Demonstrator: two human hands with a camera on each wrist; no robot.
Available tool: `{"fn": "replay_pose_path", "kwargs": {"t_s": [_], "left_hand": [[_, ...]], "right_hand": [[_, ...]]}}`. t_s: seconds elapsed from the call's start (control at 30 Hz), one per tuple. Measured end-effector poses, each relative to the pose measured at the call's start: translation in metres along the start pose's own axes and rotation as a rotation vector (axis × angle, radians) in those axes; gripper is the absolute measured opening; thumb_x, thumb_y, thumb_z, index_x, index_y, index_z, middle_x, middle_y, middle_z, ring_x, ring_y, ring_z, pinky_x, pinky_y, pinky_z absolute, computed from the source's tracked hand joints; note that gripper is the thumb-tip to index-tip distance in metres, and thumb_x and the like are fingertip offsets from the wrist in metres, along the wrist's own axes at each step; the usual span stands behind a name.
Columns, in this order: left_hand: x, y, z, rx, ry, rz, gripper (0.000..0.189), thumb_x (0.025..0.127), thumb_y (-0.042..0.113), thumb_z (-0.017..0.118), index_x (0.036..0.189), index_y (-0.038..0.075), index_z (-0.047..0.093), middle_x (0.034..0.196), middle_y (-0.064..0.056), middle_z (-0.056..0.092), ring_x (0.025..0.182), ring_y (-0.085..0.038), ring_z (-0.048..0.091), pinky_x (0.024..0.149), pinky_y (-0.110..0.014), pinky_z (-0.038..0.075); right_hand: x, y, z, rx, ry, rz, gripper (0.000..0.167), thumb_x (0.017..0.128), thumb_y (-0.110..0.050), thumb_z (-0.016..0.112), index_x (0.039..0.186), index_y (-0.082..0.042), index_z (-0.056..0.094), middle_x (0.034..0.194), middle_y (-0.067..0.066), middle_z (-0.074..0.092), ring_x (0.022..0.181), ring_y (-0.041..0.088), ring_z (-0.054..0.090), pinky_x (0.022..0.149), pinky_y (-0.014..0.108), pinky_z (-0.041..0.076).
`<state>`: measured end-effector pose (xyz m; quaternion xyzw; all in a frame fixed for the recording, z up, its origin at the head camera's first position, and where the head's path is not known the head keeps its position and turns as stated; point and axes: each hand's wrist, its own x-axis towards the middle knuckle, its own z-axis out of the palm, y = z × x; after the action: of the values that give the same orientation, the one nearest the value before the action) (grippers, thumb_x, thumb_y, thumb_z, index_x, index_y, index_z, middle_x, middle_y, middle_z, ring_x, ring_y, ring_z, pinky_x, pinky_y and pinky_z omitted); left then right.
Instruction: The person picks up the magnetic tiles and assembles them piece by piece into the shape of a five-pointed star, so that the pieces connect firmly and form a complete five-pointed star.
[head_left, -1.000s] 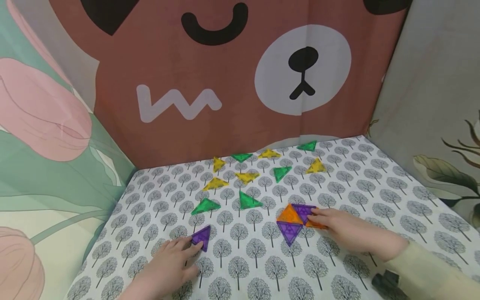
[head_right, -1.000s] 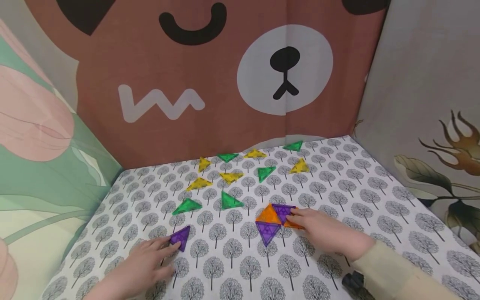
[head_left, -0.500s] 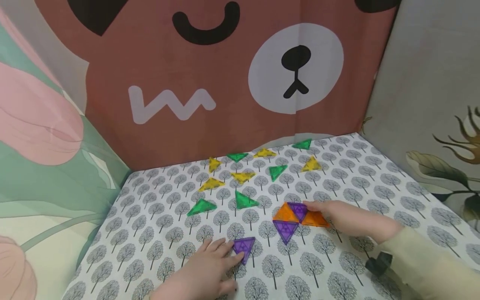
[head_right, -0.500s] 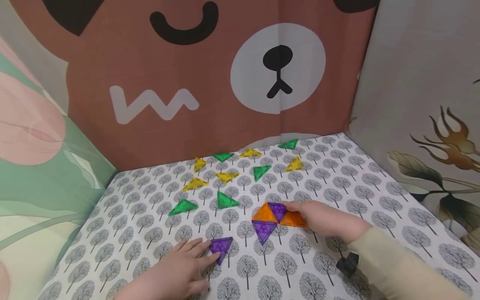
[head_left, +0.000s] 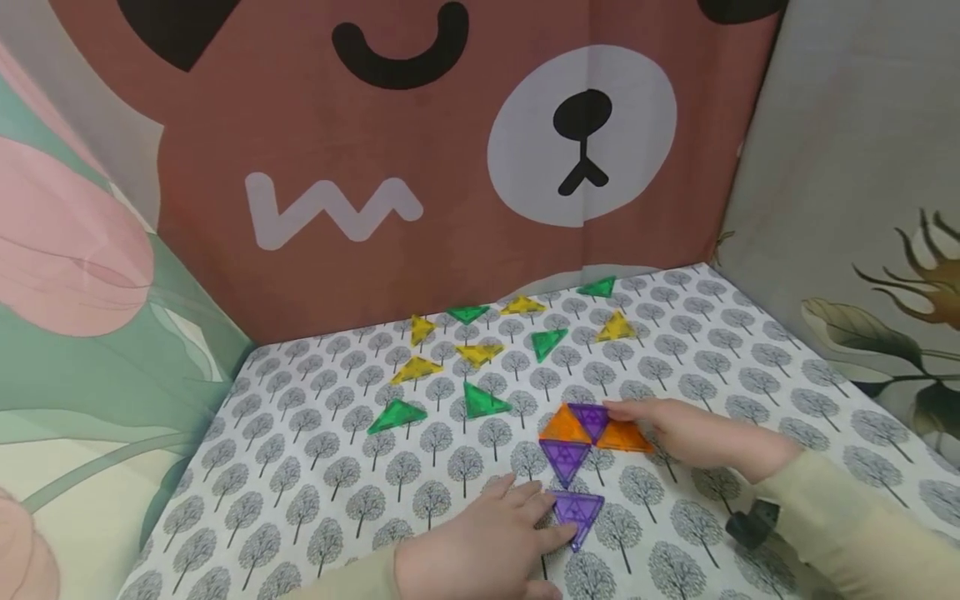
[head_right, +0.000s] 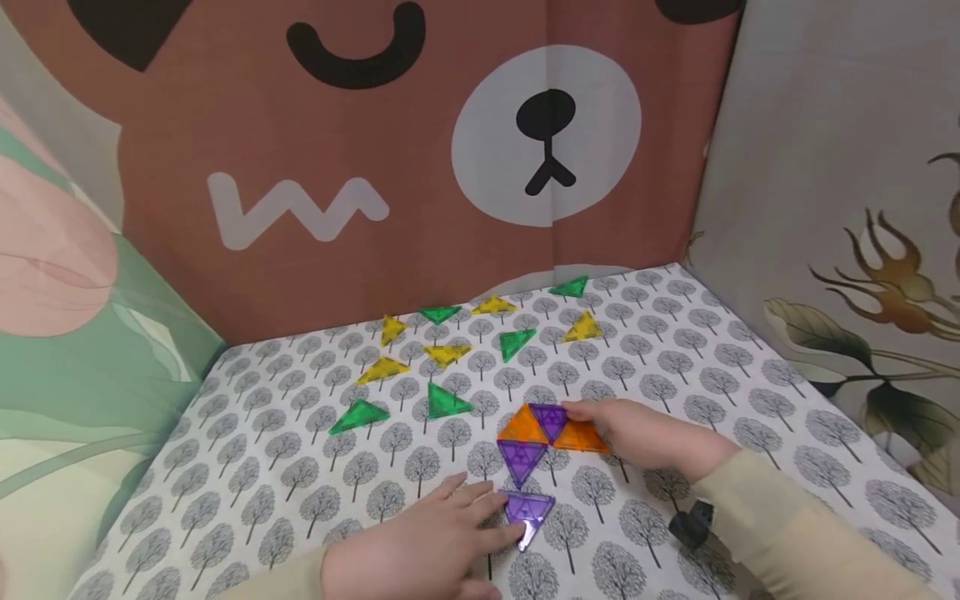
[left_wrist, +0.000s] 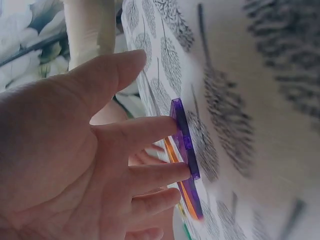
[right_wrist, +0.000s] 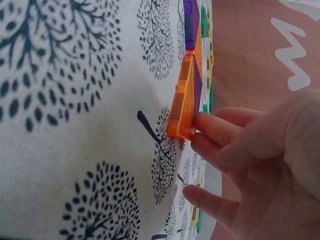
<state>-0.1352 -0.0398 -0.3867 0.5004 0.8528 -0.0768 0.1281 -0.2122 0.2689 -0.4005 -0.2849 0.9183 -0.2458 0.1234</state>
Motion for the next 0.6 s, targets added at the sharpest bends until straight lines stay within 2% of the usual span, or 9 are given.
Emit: {"fn": "replay_pose_path", "kwargs": {"t_s": [0.13,0.33,0.43,0.6], "left_hand": [[0.020,0.007,-0.005,0.037,-0.029,0.017,0.067,0.094,0.071,0.036,0.152,0.037,0.036,0.157,0.002,0.031,0.145,-0.018,0.024,0.118,-0.048,0.018],[0.048,0.017,-0.012,0.116,-0.062,-0.005,0.074,0.091,0.077,0.029,0.154,0.039,0.029,0.159,0.002,0.028,0.147,-0.019,0.020,0.119,-0.045,0.013],[0.059,0.018,-0.015,0.145,-0.048,-0.016,0.075,0.090,0.077,0.028,0.154,0.039,0.029,0.159,0.001,0.027,0.146,-0.020,0.021,0.119,-0.045,0.014],[0.073,0.017,-0.018,0.133,-0.026,-0.046,0.077,0.089,0.079,0.029,0.154,0.038,0.030,0.159,-0.001,0.028,0.146,-0.024,0.022,0.119,-0.046,0.015]], "right_hand": [[-0.001,-0.001,0.001,-0.016,0.017,-0.010,0.056,0.096,0.012,0.040,0.149,-0.006,0.044,0.143,0.013,0.052,0.133,0.040,0.042,0.109,0.059,0.031],[-0.001,-0.001,0.002,-0.016,0.028,-0.022,0.057,0.095,0.014,0.039,0.148,-0.005,0.045,0.142,0.013,0.052,0.133,0.040,0.043,0.109,0.059,0.031],[-0.001,0.000,0.002,-0.018,0.028,-0.023,0.057,0.095,0.014,0.039,0.148,-0.005,0.045,0.143,0.013,0.052,0.133,0.040,0.043,0.109,0.059,0.031],[-0.001,0.001,0.002,-0.023,0.028,-0.033,0.056,0.095,0.014,0.040,0.148,-0.004,0.045,0.142,0.013,0.053,0.132,0.040,0.044,0.108,0.059,0.032]]}}
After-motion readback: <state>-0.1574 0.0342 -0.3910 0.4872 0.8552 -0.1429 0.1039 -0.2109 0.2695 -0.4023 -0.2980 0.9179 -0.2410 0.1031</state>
